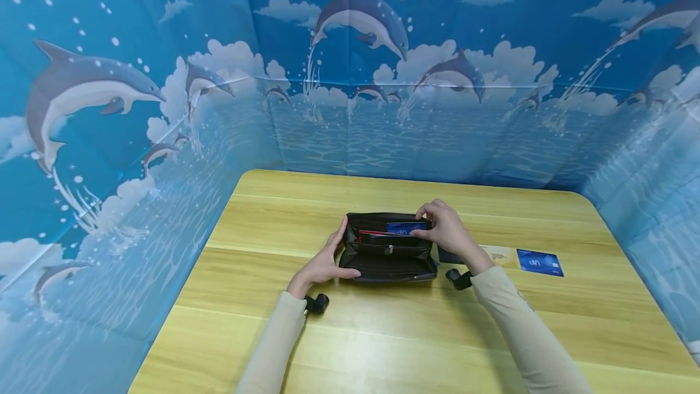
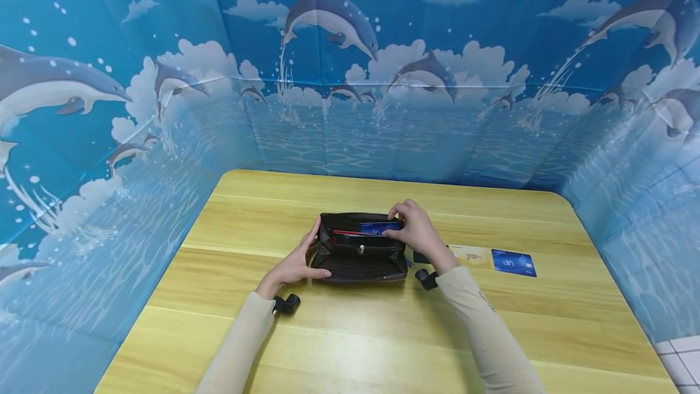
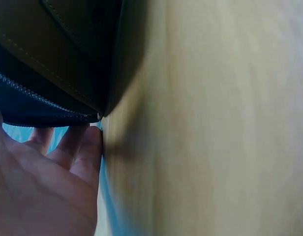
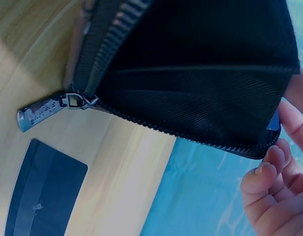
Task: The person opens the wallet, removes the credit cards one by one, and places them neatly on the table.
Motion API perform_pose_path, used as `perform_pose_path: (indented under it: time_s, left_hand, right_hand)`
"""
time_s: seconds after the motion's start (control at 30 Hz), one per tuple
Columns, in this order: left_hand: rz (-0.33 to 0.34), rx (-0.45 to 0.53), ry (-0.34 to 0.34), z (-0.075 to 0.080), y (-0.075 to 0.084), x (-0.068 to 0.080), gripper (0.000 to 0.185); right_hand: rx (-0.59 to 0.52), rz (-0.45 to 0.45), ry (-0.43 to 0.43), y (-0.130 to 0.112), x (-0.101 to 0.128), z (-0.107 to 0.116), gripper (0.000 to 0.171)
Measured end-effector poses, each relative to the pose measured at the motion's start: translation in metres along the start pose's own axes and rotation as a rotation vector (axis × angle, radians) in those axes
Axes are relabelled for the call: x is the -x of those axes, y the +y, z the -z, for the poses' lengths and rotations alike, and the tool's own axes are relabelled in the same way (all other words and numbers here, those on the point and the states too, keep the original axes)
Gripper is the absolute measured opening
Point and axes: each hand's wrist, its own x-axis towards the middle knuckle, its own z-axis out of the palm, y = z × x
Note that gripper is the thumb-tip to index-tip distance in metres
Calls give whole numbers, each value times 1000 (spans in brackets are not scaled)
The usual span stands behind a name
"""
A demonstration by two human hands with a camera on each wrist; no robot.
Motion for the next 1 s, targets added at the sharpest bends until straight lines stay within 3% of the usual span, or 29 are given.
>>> perform_pose_path:
  time_s: [0.23,0.83,1.0]
  left_hand:
    - [-1,0,2,0,0,1,117]
    - [-5,6,0,0,-2,-2,117]
    - [-1,10,0,0,-1,-1,117]
  right_hand:
    - [-7,19,1,2,-1,-1,30]
    - [92,12,14,5,-9,-3,30]
    - [43,-26,-13,8,-10,-2,29]
